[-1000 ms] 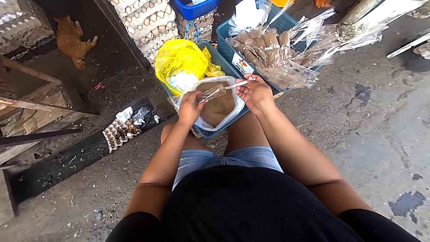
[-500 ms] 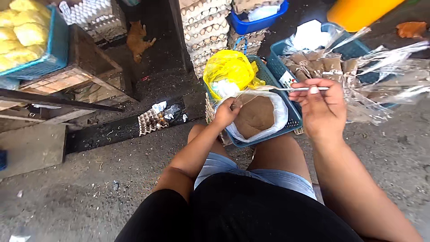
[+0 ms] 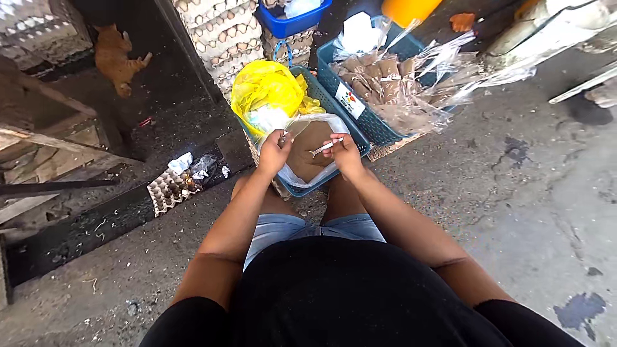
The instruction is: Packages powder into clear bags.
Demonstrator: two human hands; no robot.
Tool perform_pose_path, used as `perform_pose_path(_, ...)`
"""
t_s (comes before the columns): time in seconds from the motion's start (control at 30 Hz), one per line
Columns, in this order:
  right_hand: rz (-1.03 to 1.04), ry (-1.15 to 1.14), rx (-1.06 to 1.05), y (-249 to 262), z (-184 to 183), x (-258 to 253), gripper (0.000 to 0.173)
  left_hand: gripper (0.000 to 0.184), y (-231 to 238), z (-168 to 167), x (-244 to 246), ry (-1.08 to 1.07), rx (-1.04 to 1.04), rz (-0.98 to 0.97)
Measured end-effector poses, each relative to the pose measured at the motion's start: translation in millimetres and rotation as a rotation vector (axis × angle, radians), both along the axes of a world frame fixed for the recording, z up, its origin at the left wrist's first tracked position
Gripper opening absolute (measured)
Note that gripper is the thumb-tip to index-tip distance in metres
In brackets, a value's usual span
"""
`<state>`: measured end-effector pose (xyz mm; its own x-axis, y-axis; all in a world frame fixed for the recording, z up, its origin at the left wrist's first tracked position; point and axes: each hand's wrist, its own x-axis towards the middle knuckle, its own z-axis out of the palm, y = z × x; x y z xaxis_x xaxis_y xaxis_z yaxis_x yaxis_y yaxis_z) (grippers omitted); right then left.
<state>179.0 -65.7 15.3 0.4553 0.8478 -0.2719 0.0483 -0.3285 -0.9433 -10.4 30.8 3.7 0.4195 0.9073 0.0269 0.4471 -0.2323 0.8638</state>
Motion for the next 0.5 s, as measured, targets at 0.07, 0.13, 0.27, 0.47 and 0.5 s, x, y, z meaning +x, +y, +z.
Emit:
perform_pose_path(0.07, -0.126, 0.173, 0.019, 0.8, 11.9, 6.2, 0.029, 0.031, -2.0, -0.2, 0.0, 0.033, 0.046, -0.008)
perform_pose_path(0.13, -0.225, 0.303, 0.056, 0.9, 26.1, 16.0, 0.025, 0.033, -2.1, -0.6, 0.2, 0.047, 0.066, -0.021)
perform_pose_path(0.27, -0.332, 0.413, 0.153, -3.6, 56.3, 35.9, 0.019, 0.034, -2.8, -3.6, -0.2, 0.03, 0.096, -0.036)
perform_pose_path(0.47, -0.339, 0.408, 0.292, -1.6, 95.6, 48.6, 0.015, 0.036, -3.9, -6.7, 0.6, 0.058, 0.131, -0.064)
perform_pose_path(0.5, -0.333, 0.409, 0.296, 0.3, 98.0, 48.6, 0.015, 0.037, -4.3, -6.9, 0.7, 0.062, 0.139, -0.066)
